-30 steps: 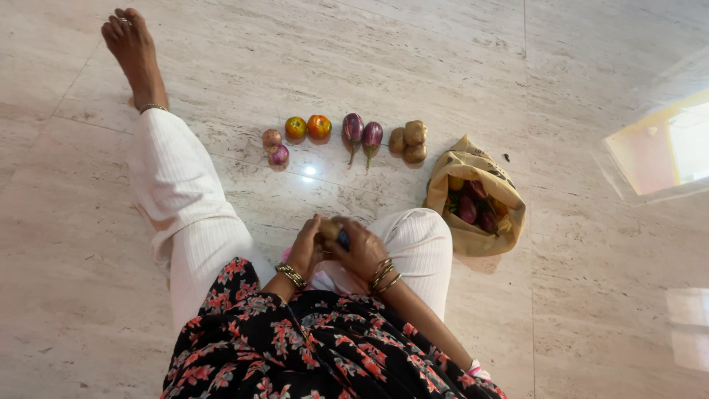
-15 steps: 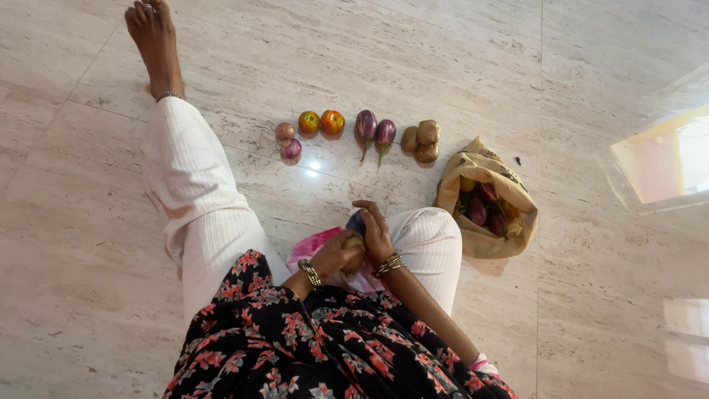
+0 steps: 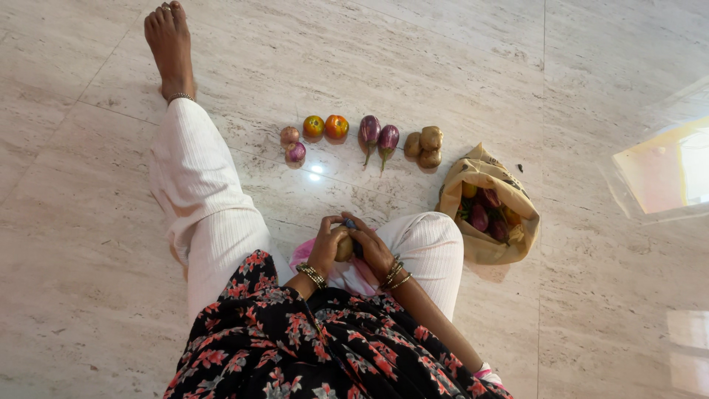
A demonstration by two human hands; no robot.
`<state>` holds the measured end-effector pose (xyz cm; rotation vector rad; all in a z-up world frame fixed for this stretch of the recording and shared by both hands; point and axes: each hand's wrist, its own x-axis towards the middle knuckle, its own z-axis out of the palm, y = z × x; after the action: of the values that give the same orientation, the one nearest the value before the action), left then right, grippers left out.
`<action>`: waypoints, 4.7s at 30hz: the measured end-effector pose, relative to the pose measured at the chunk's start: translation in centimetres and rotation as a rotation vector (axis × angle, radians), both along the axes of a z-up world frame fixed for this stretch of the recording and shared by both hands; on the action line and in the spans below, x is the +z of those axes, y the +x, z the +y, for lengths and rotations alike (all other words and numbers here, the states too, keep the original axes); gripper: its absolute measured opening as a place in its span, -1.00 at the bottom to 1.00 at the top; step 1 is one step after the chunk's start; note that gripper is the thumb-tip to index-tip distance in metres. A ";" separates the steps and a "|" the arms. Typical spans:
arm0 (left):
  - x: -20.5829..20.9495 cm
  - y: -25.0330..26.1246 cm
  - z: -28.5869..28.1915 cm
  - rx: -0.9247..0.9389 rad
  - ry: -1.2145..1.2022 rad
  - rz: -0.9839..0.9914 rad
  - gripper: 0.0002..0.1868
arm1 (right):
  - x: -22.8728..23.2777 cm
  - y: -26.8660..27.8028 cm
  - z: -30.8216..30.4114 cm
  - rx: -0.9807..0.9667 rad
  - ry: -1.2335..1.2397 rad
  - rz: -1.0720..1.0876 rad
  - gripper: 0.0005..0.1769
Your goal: The person sits on the floor and peels potatoes and tomatoes using a small knife. They handle each vegetable one at a time, removing the skin and placing the peeled items on the floor.
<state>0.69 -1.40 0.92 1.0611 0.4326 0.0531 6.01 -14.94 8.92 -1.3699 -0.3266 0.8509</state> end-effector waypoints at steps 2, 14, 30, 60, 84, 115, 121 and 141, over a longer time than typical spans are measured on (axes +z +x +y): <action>0.0 0.3 0.2 -0.019 -0.004 0.017 -0.61 | 0.0 0.1 -0.3 0.013 -0.072 -0.193 -0.47; 2.1 -0.5 0.6 -0.113 0.198 0.055 -0.76 | -0.5 0.7 0.7 0.010 -0.348 -0.851 -0.47; 2.8 -0.3 1.4 0.043 0.155 -0.136 -0.80 | 1.0 0.7 -0.1 0.055 -0.088 -0.287 -0.24; 1.1 -0.5 2.0 -0.004 0.174 -0.041 -0.82 | -1.0 1.1 0.1 0.098 -0.397 -0.494 -0.51; -0.9 -0.4 2.2 -0.026 0.283 0.017 -0.77 | -0.9 0.8 0.3 0.104 -0.414 -0.584 -0.54; -2.9 0.0 1.8 0.273 0.428 -0.020 -0.49 | 1.1 -0.1 0.9 0.033 -0.429 -0.968 -0.62; -0.1 0.0 1.8 0.195 0.063 -0.022 -0.62 | 0.6 -0.1 0.7 -0.045 -0.413 -0.967 -0.60; 1.5 -0.1 1.5 0.183 0.203 0.033 -0.49 | 1.7 -0.9 1.1 0.064 -0.567 -0.940 -0.58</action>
<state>0.61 0.14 2.46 1.2209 0.5625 0.2467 5.12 -13.84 10.63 -2.2614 -0.8969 0.2884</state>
